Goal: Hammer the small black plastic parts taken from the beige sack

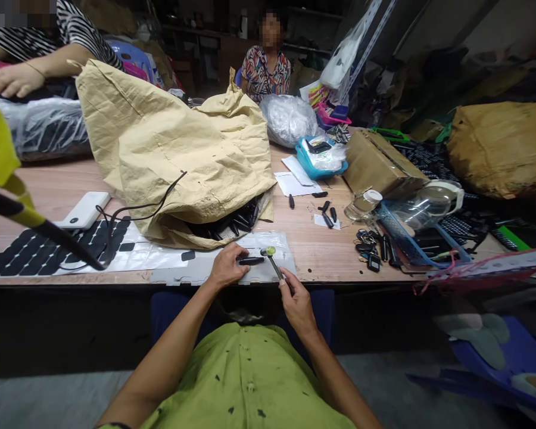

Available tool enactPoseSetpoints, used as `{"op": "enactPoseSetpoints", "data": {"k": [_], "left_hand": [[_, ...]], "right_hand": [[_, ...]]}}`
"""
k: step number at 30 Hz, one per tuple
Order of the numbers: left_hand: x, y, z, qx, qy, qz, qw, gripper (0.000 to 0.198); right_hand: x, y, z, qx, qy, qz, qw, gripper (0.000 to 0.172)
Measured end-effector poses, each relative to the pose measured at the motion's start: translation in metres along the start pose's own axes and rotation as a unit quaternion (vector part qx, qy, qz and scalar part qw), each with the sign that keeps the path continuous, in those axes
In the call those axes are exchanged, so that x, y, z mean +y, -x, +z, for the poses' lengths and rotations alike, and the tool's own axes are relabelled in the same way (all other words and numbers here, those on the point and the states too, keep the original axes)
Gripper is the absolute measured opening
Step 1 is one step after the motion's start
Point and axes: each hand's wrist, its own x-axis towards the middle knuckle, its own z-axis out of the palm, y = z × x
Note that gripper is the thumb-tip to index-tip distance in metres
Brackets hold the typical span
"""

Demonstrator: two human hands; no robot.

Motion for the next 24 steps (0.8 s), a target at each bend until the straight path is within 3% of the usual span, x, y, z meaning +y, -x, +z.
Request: {"op": "enactPoseSetpoints", "data": {"k": [5, 14, 24], "left_hand": [[-0.005, 0.0, 0.004, 0.004, 0.009, 0.009, 1.0, 0.02], [-0.011, -0.002, 0.008, 0.012, 0.003, 0.029, 1.0, 0.015], [-0.015, -0.004, 0.011, 0.02, 0.033, 0.023, 0.999, 0.016]], "right_hand": [[-0.005, 0.003, 0.0, -0.013, 0.013, -0.013, 1.0, 0.04], [-0.012, 0.006, 0.001, -0.026, 0.093, -0.142, 0.985, 0.04], [-0.016, 0.007, 0.009, -0.024, 0.165, -0.199, 0.966, 0.042]]}}
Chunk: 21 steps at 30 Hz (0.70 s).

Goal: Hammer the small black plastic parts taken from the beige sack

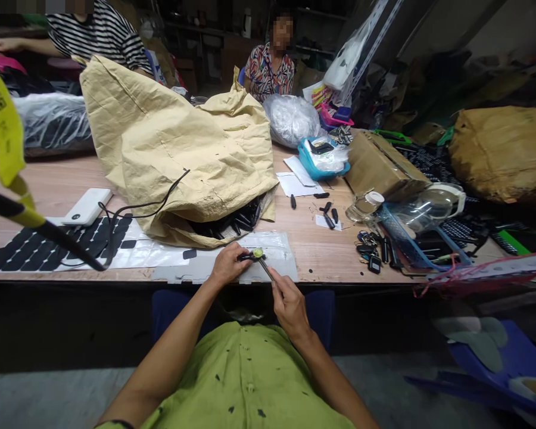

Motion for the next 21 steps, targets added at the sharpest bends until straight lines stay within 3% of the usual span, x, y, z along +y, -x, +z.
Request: {"op": "enactPoseSetpoints", "data": {"k": [9, 16, 21], "left_hand": [[0.004, -0.002, -0.0002, -0.004, 0.017, -0.021, 1.0, 0.011], [0.0009, -0.0027, 0.0007, -0.002, 0.014, -0.016, 1.0, 0.015], [0.0004, -0.003, 0.0007, 0.001, 0.011, -0.011, 1.0, 0.015]], "right_hand": [[-0.0024, -0.0016, -0.0005, -0.015, 0.059, -0.044, 0.997, 0.043], [-0.0004, 0.001, -0.0048, 0.019, 0.064, -0.022, 0.997, 0.044], [0.0056, 0.0025, -0.0026, 0.008, 0.068, -0.017, 0.998, 0.044]]}}
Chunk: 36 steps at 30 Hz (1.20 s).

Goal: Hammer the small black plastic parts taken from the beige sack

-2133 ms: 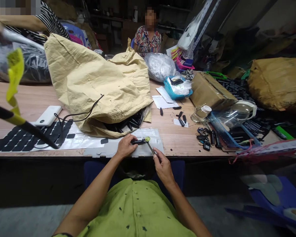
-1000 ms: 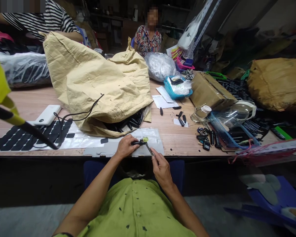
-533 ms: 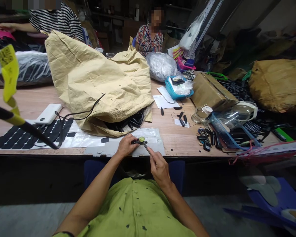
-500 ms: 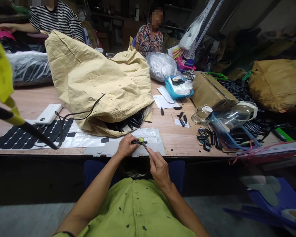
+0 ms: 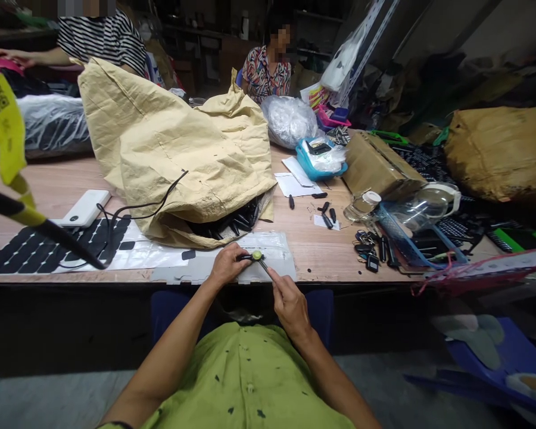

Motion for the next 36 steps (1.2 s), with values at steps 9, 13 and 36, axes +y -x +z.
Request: {"op": "enactPoseSetpoints", "data": {"k": [9, 13, 36], "left_hand": [[0.003, 0.003, -0.001, 0.007, -0.026, -0.006, 1.0, 0.02], [0.004, 0.0, -0.001, -0.006, -0.034, -0.02, 0.999, 0.021], [0.008, 0.101, 0.042, -0.283, -0.062, -0.146, 0.946, 0.035]], "right_hand": [[0.039, -0.03, -0.01, 0.076, 0.118, 0.084, 0.987, 0.043], [0.074, -0.046, -0.012, 0.086, 0.243, 0.106, 0.96, 0.04], [0.094, -0.046, 0.003, 0.11, 0.269, 0.106, 0.951, 0.042]]}}
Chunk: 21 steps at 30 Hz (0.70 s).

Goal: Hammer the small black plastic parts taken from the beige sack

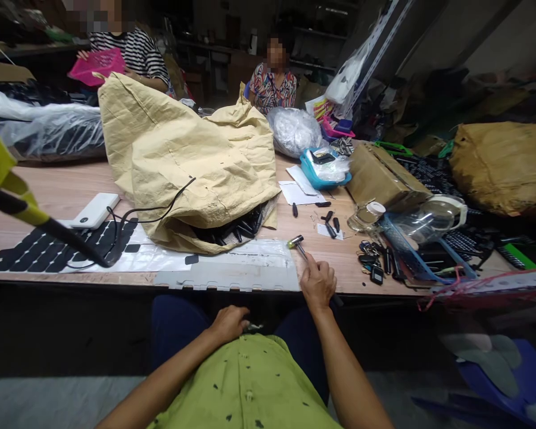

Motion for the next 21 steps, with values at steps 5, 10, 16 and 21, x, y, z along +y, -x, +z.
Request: {"op": "enactPoseSetpoints", "data": {"k": [5, 10, 16, 21], "left_hand": [[0.044, -0.003, -0.052, 0.052, 0.12, 0.137, 0.982, 0.021], [0.056, -0.05, -0.13, 0.35, 0.03, -0.07, 0.934, 0.022], [0.052, -0.094, -0.154, 0.343, -0.084, -0.199, 0.914, 0.027], [0.049, -0.092, -0.158, 0.328, -0.069, -0.218, 0.917, 0.028]], "right_hand": [[0.001, 0.001, 0.001, 0.019, -0.002, -0.006, 1.0, 0.045], [-0.001, 0.0, 0.001, 0.017, -0.006, -0.005, 1.0, 0.046], [-0.003, -0.001, 0.0, 0.018, -0.009, 0.0, 1.0, 0.045], [-0.002, -0.002, 0.002, 0.007, -0.009, 0.0, 1.0, 0.043]]}}
